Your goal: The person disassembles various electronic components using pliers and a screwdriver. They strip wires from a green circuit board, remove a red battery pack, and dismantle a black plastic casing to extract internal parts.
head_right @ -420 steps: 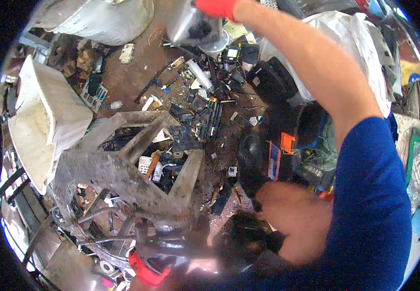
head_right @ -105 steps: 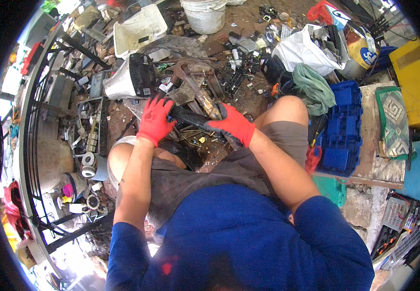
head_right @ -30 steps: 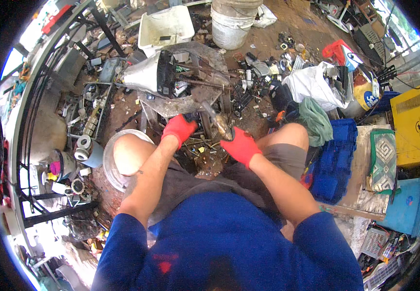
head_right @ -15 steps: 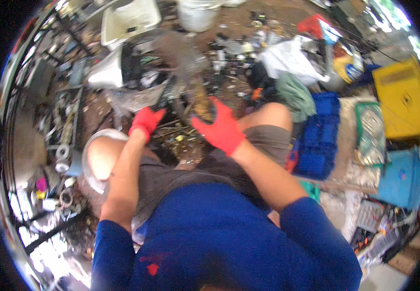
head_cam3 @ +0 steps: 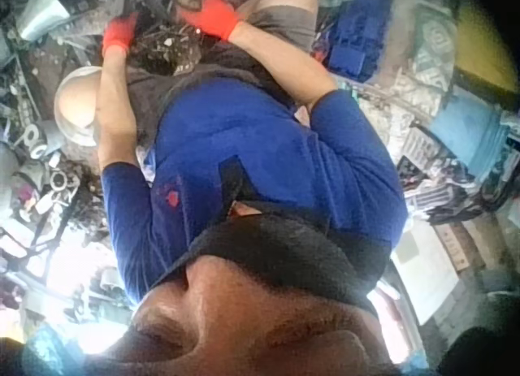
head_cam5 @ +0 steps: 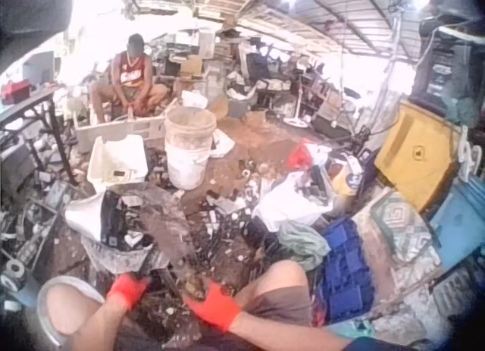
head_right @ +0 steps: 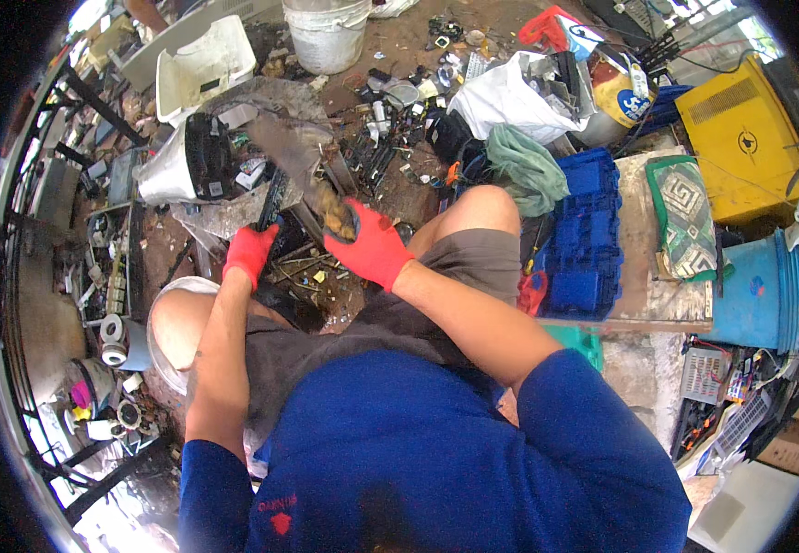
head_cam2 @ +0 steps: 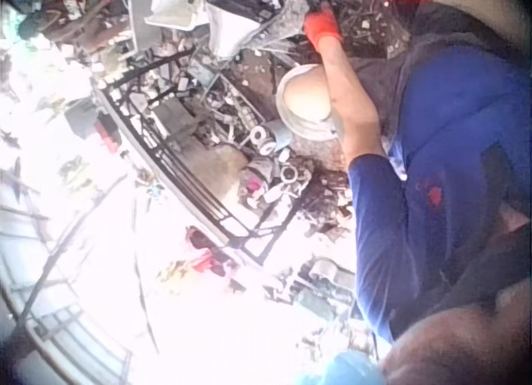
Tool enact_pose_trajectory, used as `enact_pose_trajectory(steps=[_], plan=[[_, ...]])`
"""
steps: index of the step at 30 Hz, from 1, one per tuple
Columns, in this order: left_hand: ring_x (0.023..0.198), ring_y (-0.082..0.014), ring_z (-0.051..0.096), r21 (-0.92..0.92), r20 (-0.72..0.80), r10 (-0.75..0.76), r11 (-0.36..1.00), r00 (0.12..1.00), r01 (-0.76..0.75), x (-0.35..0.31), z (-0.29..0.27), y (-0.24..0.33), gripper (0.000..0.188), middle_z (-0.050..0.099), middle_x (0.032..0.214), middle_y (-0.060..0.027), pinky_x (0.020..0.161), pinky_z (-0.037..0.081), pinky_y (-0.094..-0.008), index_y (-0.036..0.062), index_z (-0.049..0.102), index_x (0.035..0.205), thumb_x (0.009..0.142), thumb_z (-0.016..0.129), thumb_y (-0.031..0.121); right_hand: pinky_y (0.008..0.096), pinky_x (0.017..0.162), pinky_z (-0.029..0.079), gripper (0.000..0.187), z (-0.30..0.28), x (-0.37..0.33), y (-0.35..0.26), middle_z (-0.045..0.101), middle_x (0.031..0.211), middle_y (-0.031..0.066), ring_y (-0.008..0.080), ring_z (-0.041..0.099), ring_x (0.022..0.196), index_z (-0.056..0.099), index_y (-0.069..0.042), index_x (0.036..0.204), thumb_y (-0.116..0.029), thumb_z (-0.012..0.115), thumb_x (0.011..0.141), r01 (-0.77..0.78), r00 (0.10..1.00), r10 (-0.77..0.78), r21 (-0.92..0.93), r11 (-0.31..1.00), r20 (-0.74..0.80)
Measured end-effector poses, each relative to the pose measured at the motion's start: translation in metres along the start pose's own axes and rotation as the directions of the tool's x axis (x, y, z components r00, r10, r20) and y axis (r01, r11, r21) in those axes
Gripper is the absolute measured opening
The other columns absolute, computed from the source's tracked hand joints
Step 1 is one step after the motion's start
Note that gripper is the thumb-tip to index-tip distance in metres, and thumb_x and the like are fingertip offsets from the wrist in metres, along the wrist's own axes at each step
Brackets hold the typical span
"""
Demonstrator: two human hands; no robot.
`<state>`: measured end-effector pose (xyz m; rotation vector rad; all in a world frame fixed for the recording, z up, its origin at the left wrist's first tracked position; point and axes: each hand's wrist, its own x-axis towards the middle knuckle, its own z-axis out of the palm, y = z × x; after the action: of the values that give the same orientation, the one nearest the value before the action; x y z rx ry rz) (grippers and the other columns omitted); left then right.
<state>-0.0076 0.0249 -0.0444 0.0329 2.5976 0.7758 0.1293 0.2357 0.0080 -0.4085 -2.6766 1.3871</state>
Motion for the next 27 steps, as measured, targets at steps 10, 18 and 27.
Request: enact_pose_trajectory(steps=[10, 18, 27], plan=[[0.108, -0.0431, 0.060, -0.254, -0.176, 0.193, 0.938, 0.965, -0.234, 0.035, 0.030, -0.060, 0.061, 0.064, 0.108, -0.0311, 0.089, 0.047, -0.0454, -0.0022, 0.065, 0.111, 0.081, 0.067, 0.051, 0.0420, 0.088, 0.051, 0.067, -0.008, 0.063, -0.011, 0.065, 0.110, 0.0259, 0.0389, 0.063, 0.104, 0.056, 0.002, 0.124, -0.043, 0.073, 0.078, 0.120, 0.992, -0.126, -0.195, 0.973, -0.018], [0.112, -0.0466, 0.056, -0.379, -0.095, 0.092, 0.918, 0.991, -0.121, 0.022, 0.019, -0.047, 0.064, 0.062, 0.113, -0.0313, 0.092, 0.044, -0.0476, -0.0035, 0.059, 0.120, 0.093, 0.051, 0.054, 0.0447, 0.085, 0.052, 0.057, -0.041, 0.136, 0.034, 0.067, 0.105, 0.0202, 0.0374, 0.065, 0.098, 0.056, -0.005, 0.111, -0.054, 0.060, 0.084, 0.161, 0.987, -0.117, -0.635, 0.755, 0.111], [0.107, -0.0449, 0.059, -0.509, -0.127, 0.020, 0.857, 0.992, -0.082, 0.009, 0.006, -0.036, 0.065, 0.065, 0.108, -0.0302, 0.090, 0.045, -0.0440, -0.0067, 0.061, 0.114, 0.095, 0.049, 0.054, 0.0409, 0.090, 0.049, 0.054, -0.028, 0.168, 0.046, 0.058, 0.122, 0.0161, 0.0311, 0.059, 0.111, 0.051, -0.010, 0.127, -0.046, 0.059, 0.088, 0.489, 0.870, -0.317, -0.739, 0.464, 0.377]])
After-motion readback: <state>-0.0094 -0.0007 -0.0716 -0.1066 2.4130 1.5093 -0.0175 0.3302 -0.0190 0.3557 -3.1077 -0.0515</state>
